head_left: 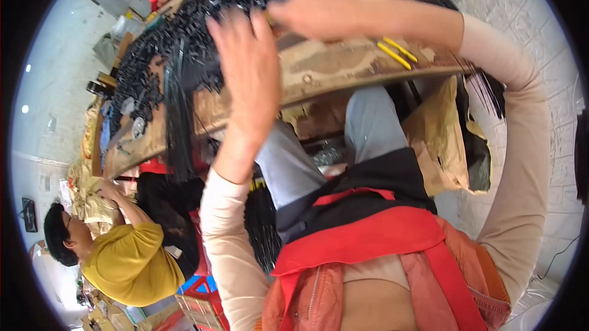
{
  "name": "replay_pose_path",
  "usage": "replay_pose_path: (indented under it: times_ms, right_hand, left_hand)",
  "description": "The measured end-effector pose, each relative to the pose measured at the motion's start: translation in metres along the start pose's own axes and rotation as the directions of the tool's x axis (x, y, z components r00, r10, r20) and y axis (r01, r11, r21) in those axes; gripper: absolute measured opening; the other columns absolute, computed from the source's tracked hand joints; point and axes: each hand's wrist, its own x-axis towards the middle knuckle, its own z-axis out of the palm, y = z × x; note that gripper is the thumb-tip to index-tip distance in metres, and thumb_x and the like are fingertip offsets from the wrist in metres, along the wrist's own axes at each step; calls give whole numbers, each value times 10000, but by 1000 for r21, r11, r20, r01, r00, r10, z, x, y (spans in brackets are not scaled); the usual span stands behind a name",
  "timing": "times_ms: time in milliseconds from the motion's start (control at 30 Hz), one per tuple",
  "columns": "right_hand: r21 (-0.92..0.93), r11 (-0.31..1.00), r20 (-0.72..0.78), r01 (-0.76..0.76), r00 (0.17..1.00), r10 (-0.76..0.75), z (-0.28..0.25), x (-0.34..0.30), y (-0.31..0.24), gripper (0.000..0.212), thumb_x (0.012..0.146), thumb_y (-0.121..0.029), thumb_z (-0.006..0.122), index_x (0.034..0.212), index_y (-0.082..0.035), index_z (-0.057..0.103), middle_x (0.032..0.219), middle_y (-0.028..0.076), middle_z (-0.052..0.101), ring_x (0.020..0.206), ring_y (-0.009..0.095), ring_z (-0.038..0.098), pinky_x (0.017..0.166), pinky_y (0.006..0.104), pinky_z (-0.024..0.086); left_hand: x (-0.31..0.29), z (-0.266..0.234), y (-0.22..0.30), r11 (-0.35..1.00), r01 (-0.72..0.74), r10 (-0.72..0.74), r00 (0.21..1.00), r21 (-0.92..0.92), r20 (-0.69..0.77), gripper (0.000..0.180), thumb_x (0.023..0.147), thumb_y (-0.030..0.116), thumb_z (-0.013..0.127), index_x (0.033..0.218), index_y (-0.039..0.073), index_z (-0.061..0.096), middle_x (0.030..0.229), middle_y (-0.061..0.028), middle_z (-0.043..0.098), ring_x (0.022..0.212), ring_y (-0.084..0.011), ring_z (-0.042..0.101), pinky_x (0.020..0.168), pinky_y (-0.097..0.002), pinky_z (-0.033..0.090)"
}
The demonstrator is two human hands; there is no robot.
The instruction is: Assembling bundles of black electrical cables using plastic connectors and trimming them with pliers.
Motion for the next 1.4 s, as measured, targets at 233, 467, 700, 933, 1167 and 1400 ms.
replay_pose_path:
  times_ms: [233, 467, 700, 933, 1167, 1400]
  right_hand:
    - [942, -321, 125, 100, 782, 611, 8, -1, -6, 530, 977, -542, 462, 664, -117, 411, 501, -34, 304, 381, 74, 272, 380, 255, 216]
    - [894, -448, 344, 15, 618, 707, 140, -61, -104, 535, 991, -533, 433, 680, -98, 416, 512, -49, 310, 436, 63, 302, 425, 236, 239]
    - [811, -581, 520, -66, 534, 666, 192, -118, -184, 501, 1018, -441, 430, 660, -92, 465, 521, -30, 398, 437, 60, 365, 416, 235, 274]
    - [753, -648, 564, -116, 621, 544, 197, -127, -187, 330, 1007, -337, 498, 843, -52, 519, 645, 7, 526, 550, 87, 504, 519, 241, 410]
    - [806, -567, 550, -168, 566, 614, 175, -107, -140, 253, 953, -166, 587, 1126, 13, 542, 935, 78, 628, 844, 134, 610, 802, 277, 493]
    - [816, -559, 542, -150, 534, 648, 184, -107, -151, 145, 962, -117, 531, 1063, -15, 551, 780, 13, 546, 694, 72, 513, 658, 227, 433]
  left_hand:
    - [-50, 19, 26, 743, 115, 48, 973, -659, 224, 686, 738, 154, 773, 1331, 10, 461, 1323, -238, 461, 1275, -424, 399, 1053, -469, 360]
    - [-120, 71, 68, 23, 843, 368, 493, -538, 788, 496, 898, 173, 687, 1289, -51, 481, 1130, -130, 653, 1017, -164, 603, 892, -306, 489]
    - [-228, 73, 104, -61, 909, 447, 394, -411, 804, 460, 899, 156, 678, 1243, -84, 492, 1041, -98, 661, 988, -142, 573, 905, -335, 470]
    - [-251, 49, 105, -62, 996, 425, 91, -71, 901, 351, 904, 91, 638, 1223, -7, 528, 988, -106, 644, 926, -206, 611, 816, -338, 485]
    - [-190, 42, 37, 330, 670, 154, 657, -665, 738, 346, 897, 93, 626, 1239, 55, 587, 1007, -131, 659, 935, -246, 644, 763, -340, 514]
    - [-75, 124, -40, 558, 578, -259, 803, -596, 536, 149, 885, 46, 602, 1012, 2, 667, 812, -120, 659, 707, -177, 625, 644, -305, 490]
